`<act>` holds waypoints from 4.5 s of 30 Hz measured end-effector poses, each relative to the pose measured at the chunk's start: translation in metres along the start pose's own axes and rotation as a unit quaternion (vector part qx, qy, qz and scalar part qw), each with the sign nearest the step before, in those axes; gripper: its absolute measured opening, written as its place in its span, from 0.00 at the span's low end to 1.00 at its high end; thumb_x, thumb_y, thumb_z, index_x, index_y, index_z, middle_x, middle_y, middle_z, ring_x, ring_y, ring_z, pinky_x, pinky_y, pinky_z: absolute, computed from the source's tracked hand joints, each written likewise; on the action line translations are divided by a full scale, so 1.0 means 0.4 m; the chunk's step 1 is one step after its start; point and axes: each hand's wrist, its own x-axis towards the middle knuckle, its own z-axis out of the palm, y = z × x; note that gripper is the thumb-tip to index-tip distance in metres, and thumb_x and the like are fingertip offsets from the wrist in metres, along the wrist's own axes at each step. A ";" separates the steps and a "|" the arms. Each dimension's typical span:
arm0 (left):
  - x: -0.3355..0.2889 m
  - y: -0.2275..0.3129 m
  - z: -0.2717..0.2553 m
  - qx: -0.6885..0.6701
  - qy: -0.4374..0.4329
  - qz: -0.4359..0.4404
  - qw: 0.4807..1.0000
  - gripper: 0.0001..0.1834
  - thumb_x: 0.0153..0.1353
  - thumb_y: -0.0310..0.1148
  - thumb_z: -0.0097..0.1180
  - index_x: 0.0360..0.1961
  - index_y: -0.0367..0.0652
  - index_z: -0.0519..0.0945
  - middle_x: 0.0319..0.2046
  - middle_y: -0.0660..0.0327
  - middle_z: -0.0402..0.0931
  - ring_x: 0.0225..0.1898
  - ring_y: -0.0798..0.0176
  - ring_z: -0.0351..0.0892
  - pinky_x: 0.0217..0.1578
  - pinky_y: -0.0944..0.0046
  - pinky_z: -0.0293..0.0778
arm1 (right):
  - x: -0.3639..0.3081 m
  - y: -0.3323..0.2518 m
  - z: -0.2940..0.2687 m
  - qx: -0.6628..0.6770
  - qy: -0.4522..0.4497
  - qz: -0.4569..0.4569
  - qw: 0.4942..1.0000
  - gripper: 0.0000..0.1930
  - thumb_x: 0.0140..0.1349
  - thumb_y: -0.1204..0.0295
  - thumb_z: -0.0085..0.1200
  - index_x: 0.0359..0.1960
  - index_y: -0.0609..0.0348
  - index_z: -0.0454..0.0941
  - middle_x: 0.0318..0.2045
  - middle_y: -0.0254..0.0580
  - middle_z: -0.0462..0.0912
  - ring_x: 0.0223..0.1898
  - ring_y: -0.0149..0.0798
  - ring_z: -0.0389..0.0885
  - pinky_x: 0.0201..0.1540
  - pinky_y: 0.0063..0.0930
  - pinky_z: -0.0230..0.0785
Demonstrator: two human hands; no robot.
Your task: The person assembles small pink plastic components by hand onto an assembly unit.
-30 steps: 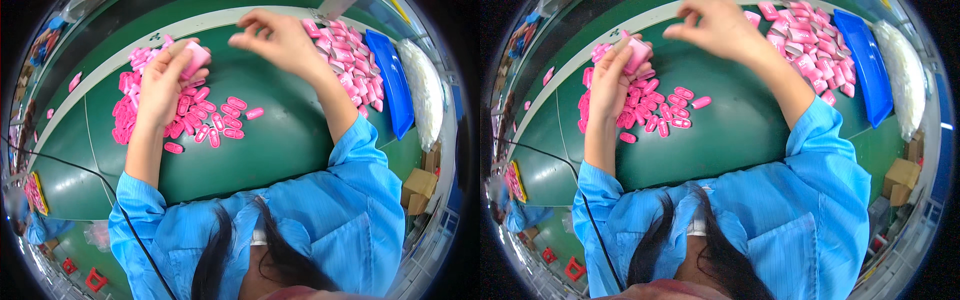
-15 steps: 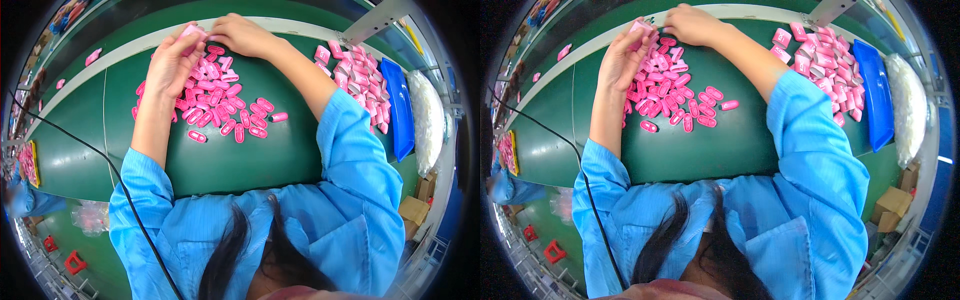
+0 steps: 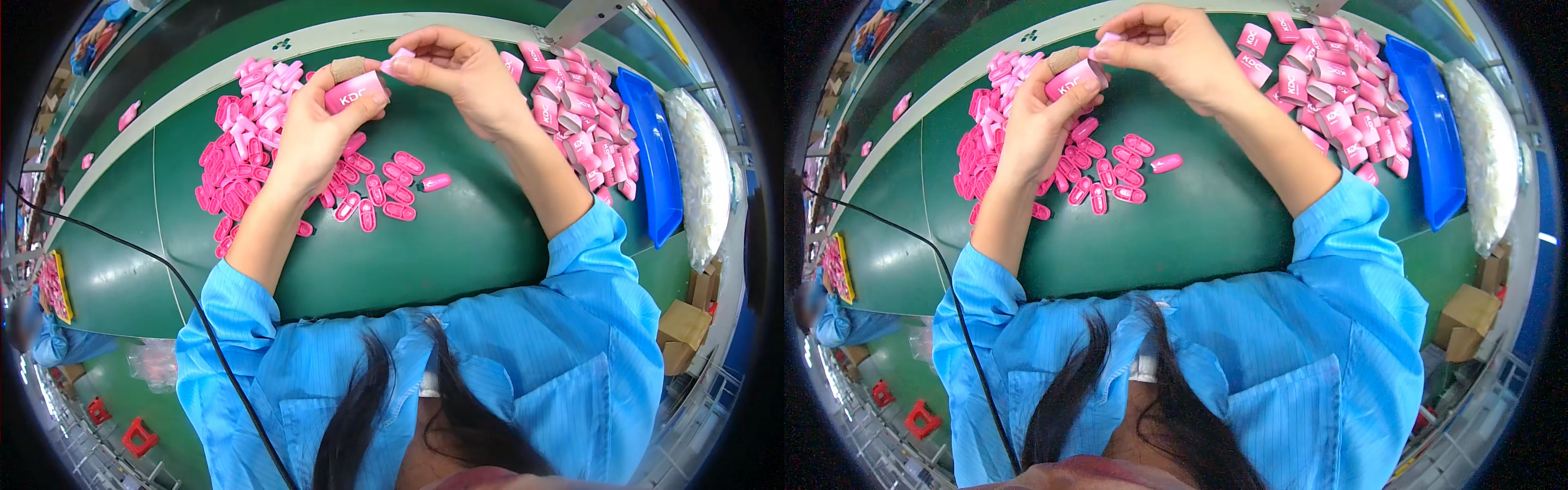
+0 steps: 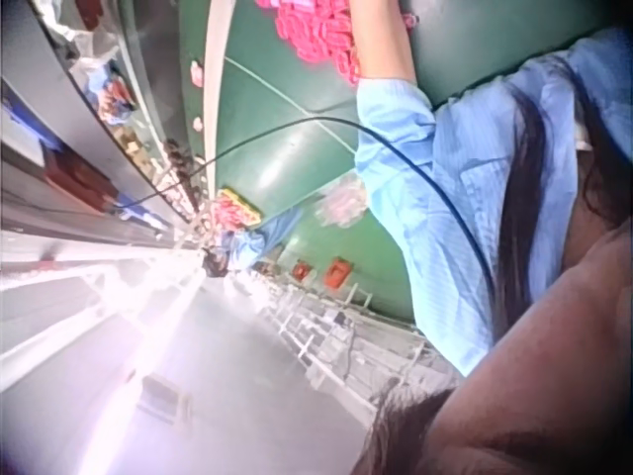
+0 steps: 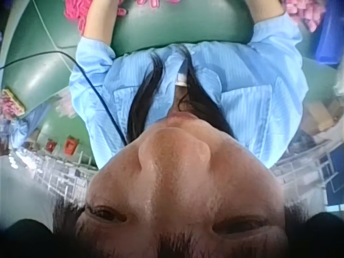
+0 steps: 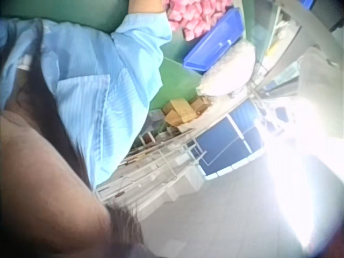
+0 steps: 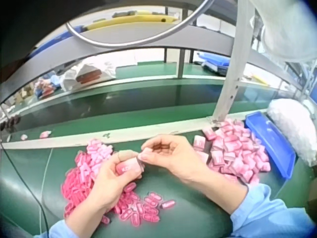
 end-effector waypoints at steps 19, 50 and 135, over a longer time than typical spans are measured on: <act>-0.005 -0.024 -0.076 0.137 -0.019 0.054 0.989 0.17 0.50 0.28 0.61 0.41 0.36 0.73 0.36 0.60 0.75 0.38 0.68 0.75 0.41 0.69 0.71 | -0.004 0.042 0.055 -0.018 -0.017 0.022 0.999 0.09 0.51 0.77 0.59 0.34 0.66 0.77 0.29 0.39 0.80 0.33 0.27 0.79 0.37 0.18 0.72; -0.032 -0.024 -0.064 0.002 -0.095 -0.029 0.995 0.12 0.62 0.30 0.48 0.43 0.33 0.71 0.39 0.57 0.73 0.42 0.65 0.76 0.45 0.67 0.74 | -0.031 0.041 0.044 -0.217 -0.199 0.023 0.955 0.15 0.64 0.64 0.42 0.31 0.66 0.72 0.20 0.40 0.76 0.18 0.31 0.77 0.24 0.23 0.69; -0.023 -0.011 -0.081 0.303 0.074 0.120 0.943 0.17 0.51 0.28 0.61 0.42 0.31 0.77 0.31 0.54 0.80 0.32 0.69 0.80 0.35 0.72 0.76 | -0.019 0.043 0.082 -0.052 0.011 0.016 0.998 0.13 0.52 0.78 0.58 0.39 0.67 0.72 0.32 0.44 0.80 0.33 0.32 0.80 0.39 0.22 0.74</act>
